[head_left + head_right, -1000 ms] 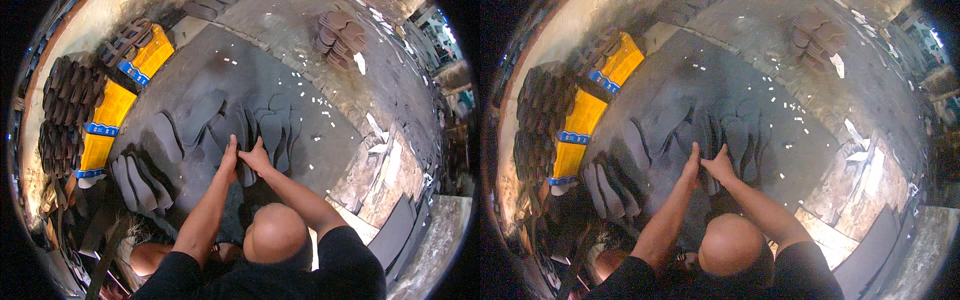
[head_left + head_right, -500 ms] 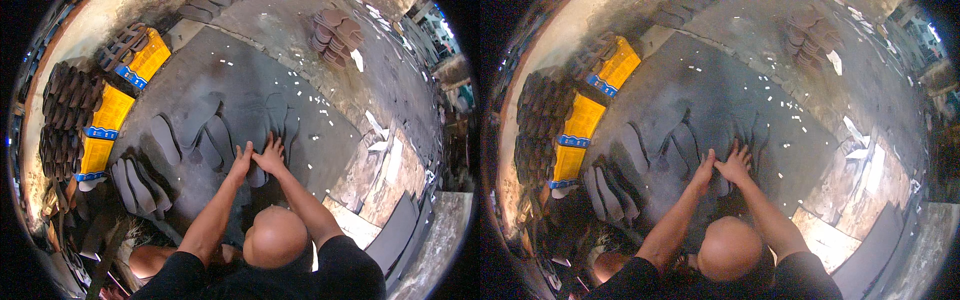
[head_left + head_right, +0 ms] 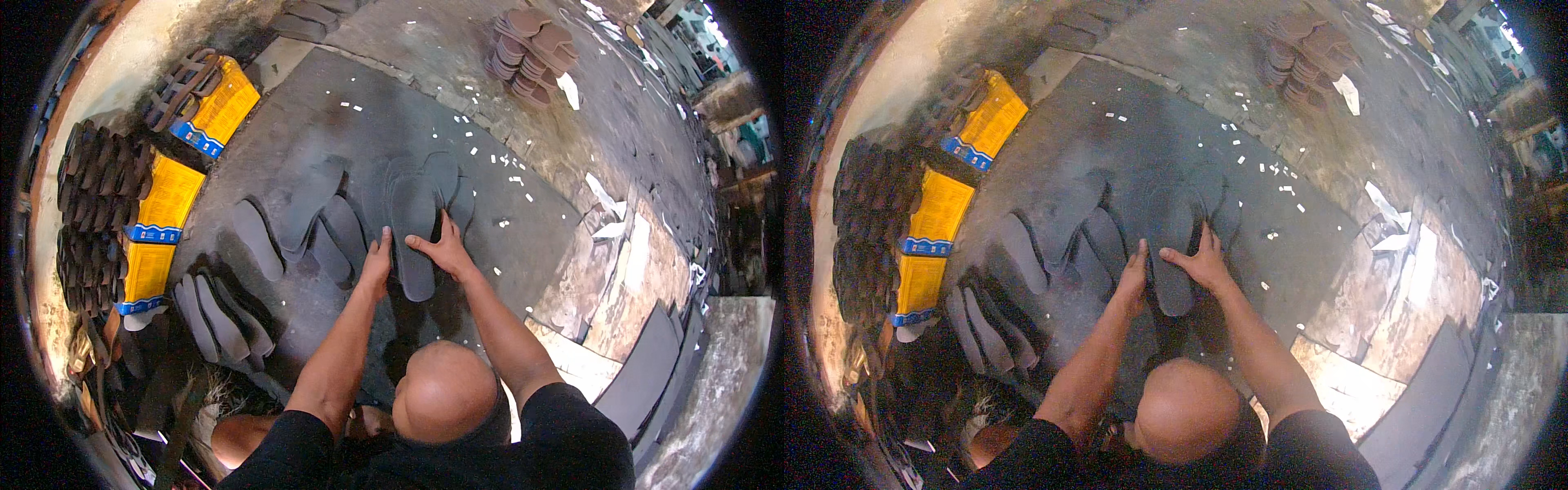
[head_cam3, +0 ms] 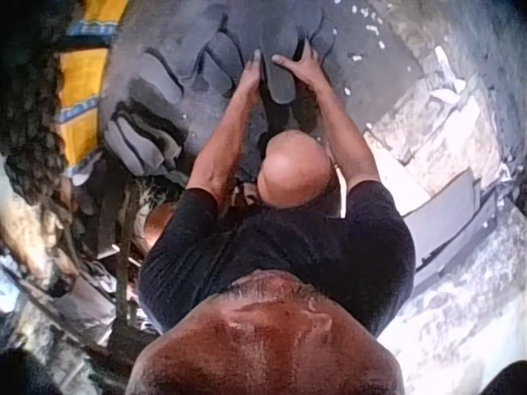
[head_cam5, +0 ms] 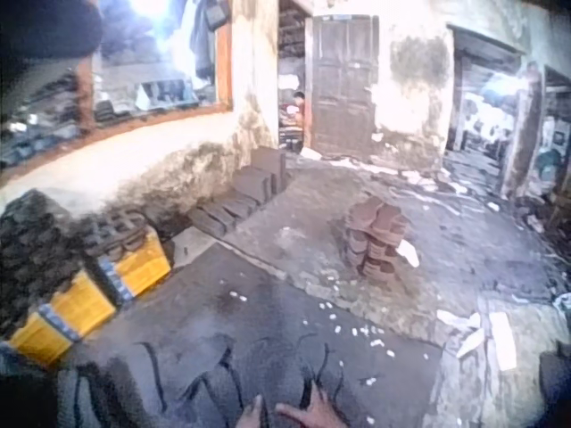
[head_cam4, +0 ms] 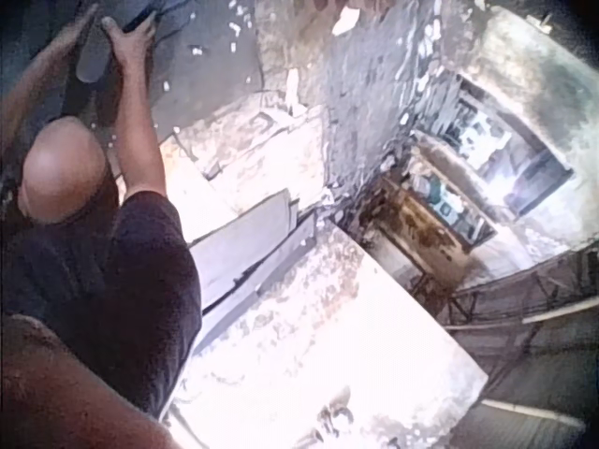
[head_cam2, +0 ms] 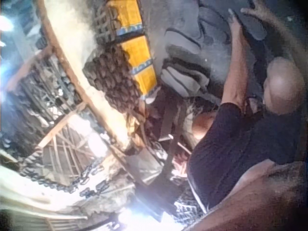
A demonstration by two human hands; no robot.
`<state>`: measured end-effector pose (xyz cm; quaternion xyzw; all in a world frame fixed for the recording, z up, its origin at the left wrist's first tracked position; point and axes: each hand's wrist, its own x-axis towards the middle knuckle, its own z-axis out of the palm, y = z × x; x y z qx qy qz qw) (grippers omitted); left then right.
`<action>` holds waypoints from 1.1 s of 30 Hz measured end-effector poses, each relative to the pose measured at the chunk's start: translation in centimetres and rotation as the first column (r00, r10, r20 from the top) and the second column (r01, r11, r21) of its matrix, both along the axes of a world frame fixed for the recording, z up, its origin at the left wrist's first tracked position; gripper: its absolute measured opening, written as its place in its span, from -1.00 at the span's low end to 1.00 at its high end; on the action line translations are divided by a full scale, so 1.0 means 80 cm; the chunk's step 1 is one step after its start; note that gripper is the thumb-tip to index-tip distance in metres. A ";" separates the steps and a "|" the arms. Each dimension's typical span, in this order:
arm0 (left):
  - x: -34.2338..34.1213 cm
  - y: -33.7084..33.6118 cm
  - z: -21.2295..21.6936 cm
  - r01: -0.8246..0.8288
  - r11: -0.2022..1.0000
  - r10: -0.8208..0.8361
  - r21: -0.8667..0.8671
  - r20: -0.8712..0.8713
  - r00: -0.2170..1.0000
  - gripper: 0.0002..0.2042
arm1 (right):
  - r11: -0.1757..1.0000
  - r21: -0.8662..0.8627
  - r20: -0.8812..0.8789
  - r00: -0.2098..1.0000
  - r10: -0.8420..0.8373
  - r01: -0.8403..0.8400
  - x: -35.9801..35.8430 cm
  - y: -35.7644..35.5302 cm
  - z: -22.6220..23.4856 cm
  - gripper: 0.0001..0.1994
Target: The person operates a manual hydraulic press to cut flip-flop soles from a large rubber sheet. They repeatedly position the sheet under the press, activate the cut, and remove the finished soles. The person then stacks the cut soles on the floor and places them on a shelf.
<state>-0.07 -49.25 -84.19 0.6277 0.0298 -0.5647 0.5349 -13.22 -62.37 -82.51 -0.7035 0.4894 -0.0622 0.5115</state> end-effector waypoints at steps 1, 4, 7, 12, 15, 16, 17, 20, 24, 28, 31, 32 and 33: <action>-0.005 -0.007 0.020 0.045 0.998 -0.047 0.050 0.030 0.998 0.06 | 0.999 0.006 0.068 0.997 -0.033 0.033 -0.008 -0.002 -0.011 0.42; 0.006 -0.014 0.037 0.120 0.986 -0.128 0.116 0.061 0.990 0.15 | 0.989 0.120 0.194 0.975 -0.107 0.084 -0.007 0.007 -0.011 0.42; 0.031 0.014 0.012 0.079 0.995 -0.078 0.065 -0.015 0.997 0.19 | 0.872 0.487 0.446 0.871 -0.205 -0.044 0.003 0.014 0.037 0.30; 0.012 -0.005 0.048 0.020 0.990 -0.024 0.139 0.026 0.999 0.18 | 0.741 0.668 0.399 0.871 -0.287 -0.062 -0.013 -0.004 0.029 0.16; 0.002 -0.013 0.050 -0.111 0.992 0.102 0.062 0.131 0.986 0.08 | 0.768 0.639 0.443 0.841 -0.312 -0.052 -0.028 -0.006 0.035 0.14; -0.005 -0.012 0.055 -0.141 0.988 0.148 -0.058 0.137 0.979 -0.04 | 0.764 0.644 0.442 0.834 -0.331 -0.038 -0.033 -0.006 0.034 0.13; -0.010 -0.016 0.052 -0.180 0.983 0.184 -0.036 0.253 0.950 -0.06 | 0.766 0.642 0.450 0.824 -0.345 -0.030 -0.034 -0.009 0.039 0.13; -0.018 -0.033 0.038 -0.317 0.944 0.175 0.093 0.672 0.719 -0.15 | 0.938 0.345 0.438 0.889 -0.132 -0.031 -0.020 -0.004 0.030 0.12; -0.012 -0.020 0.023 -0.151 0.988 0.101 0.045 0.555 0.826 -0.14 | 0.882 0.471 0.419 0.876 -0.241 0.017 -0.024 -0.006 0.016 0.12; -0.002 -0.022 0.029 -0.120 0.992 0.120 -0.025 0.392 0.912 -0.19 | 0.722 0.691 0.404 0.812 -0.420 0.029 -0.024 -0.012 0.026 0.07; 0.000 -0.020 0.022 -0.415 0.909 0.396 -0.037 0.384 0.834 -0.25 | 0.777 0.619 0.437 0.773 -0.460 0.112 -0.044 -0.041 0.023 0.01; 0.004 -0.020 0.016 -0.535 0.844 0.507 -0.040 0.387 0.770 -0.27 | 0.748 0.653 0.438 0.747 -0.500 0.119 -0.060 -0.060 0.017 0.01; 0.017 -0.009 0.013 -0.578 0.795 0.606 -0.183 0.294 0.739 -0.31 | 0.756 0.631 0.438 0.724 -0.533 0.175 -0.064 -0.065 0.035 0.01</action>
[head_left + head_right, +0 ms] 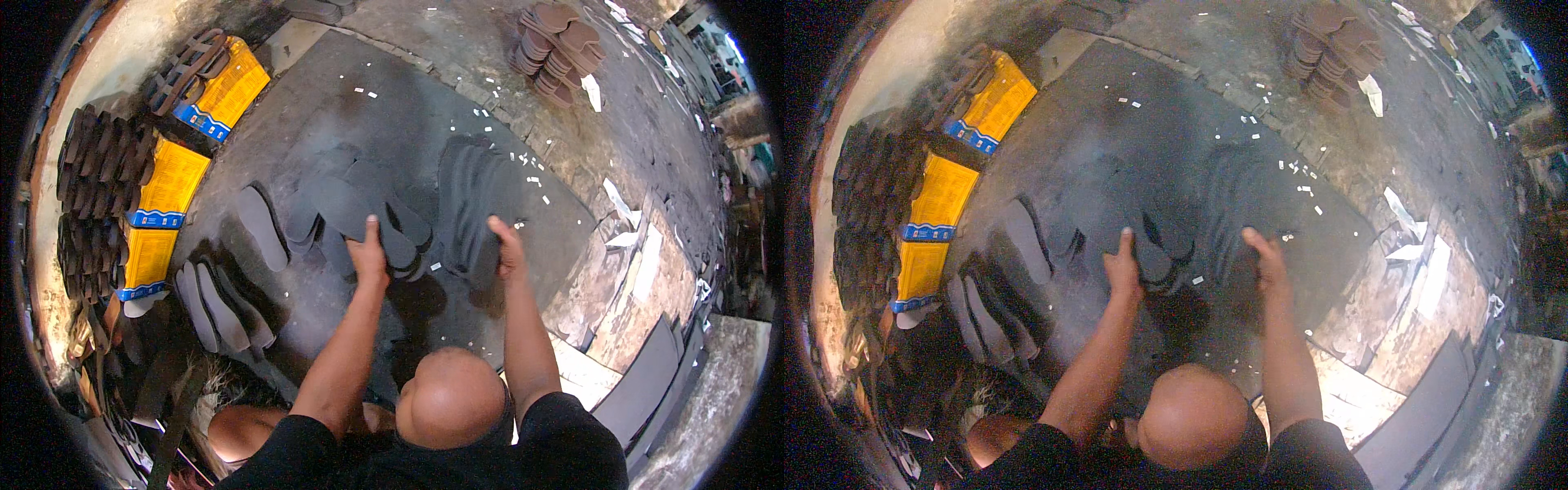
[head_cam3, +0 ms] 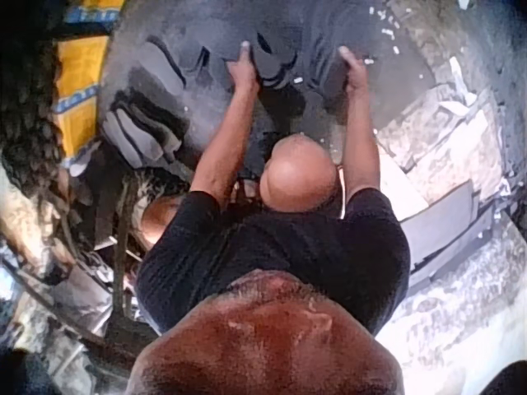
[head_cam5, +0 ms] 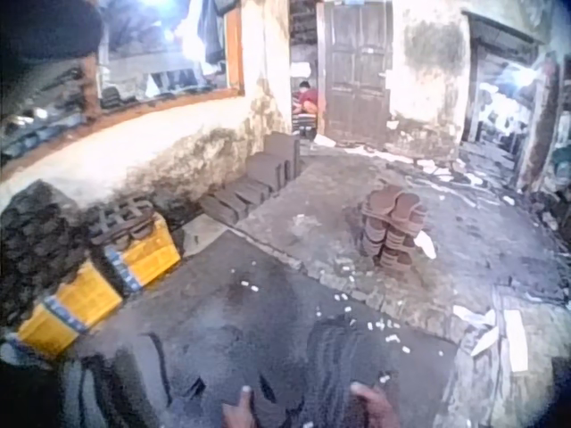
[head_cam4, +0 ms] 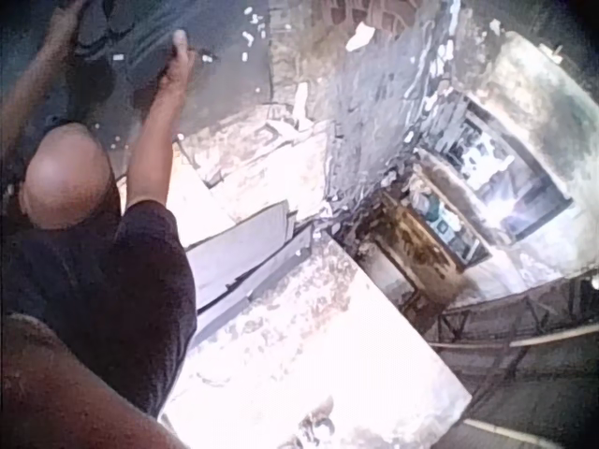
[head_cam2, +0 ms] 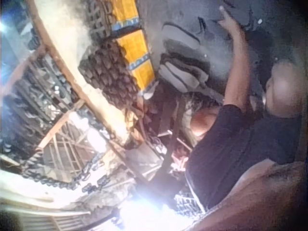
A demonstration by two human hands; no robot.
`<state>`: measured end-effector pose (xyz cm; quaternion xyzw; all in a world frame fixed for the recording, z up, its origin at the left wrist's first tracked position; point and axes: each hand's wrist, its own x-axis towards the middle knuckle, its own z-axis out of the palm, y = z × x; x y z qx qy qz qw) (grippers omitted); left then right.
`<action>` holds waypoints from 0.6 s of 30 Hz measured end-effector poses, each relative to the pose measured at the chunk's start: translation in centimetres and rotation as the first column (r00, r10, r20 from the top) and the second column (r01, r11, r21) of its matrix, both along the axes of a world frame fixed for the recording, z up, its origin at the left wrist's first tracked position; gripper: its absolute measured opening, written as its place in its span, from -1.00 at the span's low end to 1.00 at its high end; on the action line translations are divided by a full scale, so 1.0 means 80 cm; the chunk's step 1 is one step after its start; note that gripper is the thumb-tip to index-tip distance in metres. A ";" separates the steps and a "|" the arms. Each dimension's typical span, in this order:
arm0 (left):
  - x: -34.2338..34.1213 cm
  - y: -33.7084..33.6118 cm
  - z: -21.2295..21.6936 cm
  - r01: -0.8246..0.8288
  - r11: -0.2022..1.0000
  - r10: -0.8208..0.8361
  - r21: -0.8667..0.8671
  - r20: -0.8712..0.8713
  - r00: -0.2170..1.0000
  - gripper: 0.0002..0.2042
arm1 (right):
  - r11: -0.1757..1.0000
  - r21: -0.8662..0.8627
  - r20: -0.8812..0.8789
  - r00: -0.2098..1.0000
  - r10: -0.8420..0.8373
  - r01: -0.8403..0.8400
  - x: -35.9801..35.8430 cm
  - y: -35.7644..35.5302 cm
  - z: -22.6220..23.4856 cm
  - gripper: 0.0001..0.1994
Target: The person operates a manual hydraulic press to cut flip-flop soles from a large rubber sheet. They repeatedly position the sheet under the press, activate the cut, and remove the finished soles. The person then stacks the cut soles on the floor and places them on a shelf.
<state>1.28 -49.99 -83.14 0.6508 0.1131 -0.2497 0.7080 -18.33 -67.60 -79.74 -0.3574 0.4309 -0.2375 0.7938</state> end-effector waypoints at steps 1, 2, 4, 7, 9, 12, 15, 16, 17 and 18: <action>0.013 0.012 -0.003 0.024 0.996 -0.030 -0.089 -0.065 0.997 -0.32 | 0.998 -0.026 -0.017 0.998 -0.060 0.059 -0.009 -0.005 0.020 0.01; 0.019 0.019 0.000 0.047 0.982 -0.072 -0.184 -0.128 0.989 -0.34 | 0.991 -0.059 -0.034 0.991 -0.126 0.124 -0.016 -0.008 0.039 0.01; 0.022 0.007 -0.002 0.061 0.987 -0.096 -0.152 -0.239 0.966 -0.29 | 0.989 -0.142 -0.087 0.995 -0.053 0.040 -0.019 -0.025 0.039 0.09; 0.019 -0.032 -0.026 0.205 0.944 -0.167 0.259 -0.162 0.973 -0.15 | 0.944 -0.251 -0.329 0.936 0.127 -0.216 0.008 -0.038 0.011 0.23; -0.005 -0.062 -0.010 0.348 0.763 -0.377 0.545 -0.062 0.924 -0.12 | 0.903 -0.299 -0.442 0.883 0.156 -0.309 0.021 -0.041 -0.036 0.32; -0.007 -0.065 -0.020 0.328 0.842 -0.369 0.428 0.013 0.929 -0.08 | 0.854 -0.387 -0.420 0.891 0.172 -0.348 0.059 -0.025 -0.068 0.40; 0.013 -0.053 -0.029 0.357 0.914 -0.346 0.192 -0.089 0.934 -0.08 | 0.714 -0.442 -0.552 0.792 0.260 -0.543 0.099 0.003 -0.056 0.37; 0.031 -0.039 -0.035 0.398 0.900 -0.388 0.177 -0.087 0.917 -0.08 | 0.754 -0.402 -0.467 0.825 0.319 -0.520 0.111 0.007 -0.041 0.36; 0.041 -0.027 -0.038 0.442 0.882 -0.434 0.161 -0.088 0.897 -0.09 | 0.791 -0.352 -0.379 0.849 0.367 -0.500 0.116 0.010 -0.030 0.36; 0.035 -0.027 -0.022 0.373 0.871 -0.406 0.320 0.038 0.913 -0.10 | 0.835 -0.290 -0.300 0.873 0.385 -0.467 0.108 0.006 -0.031 0.36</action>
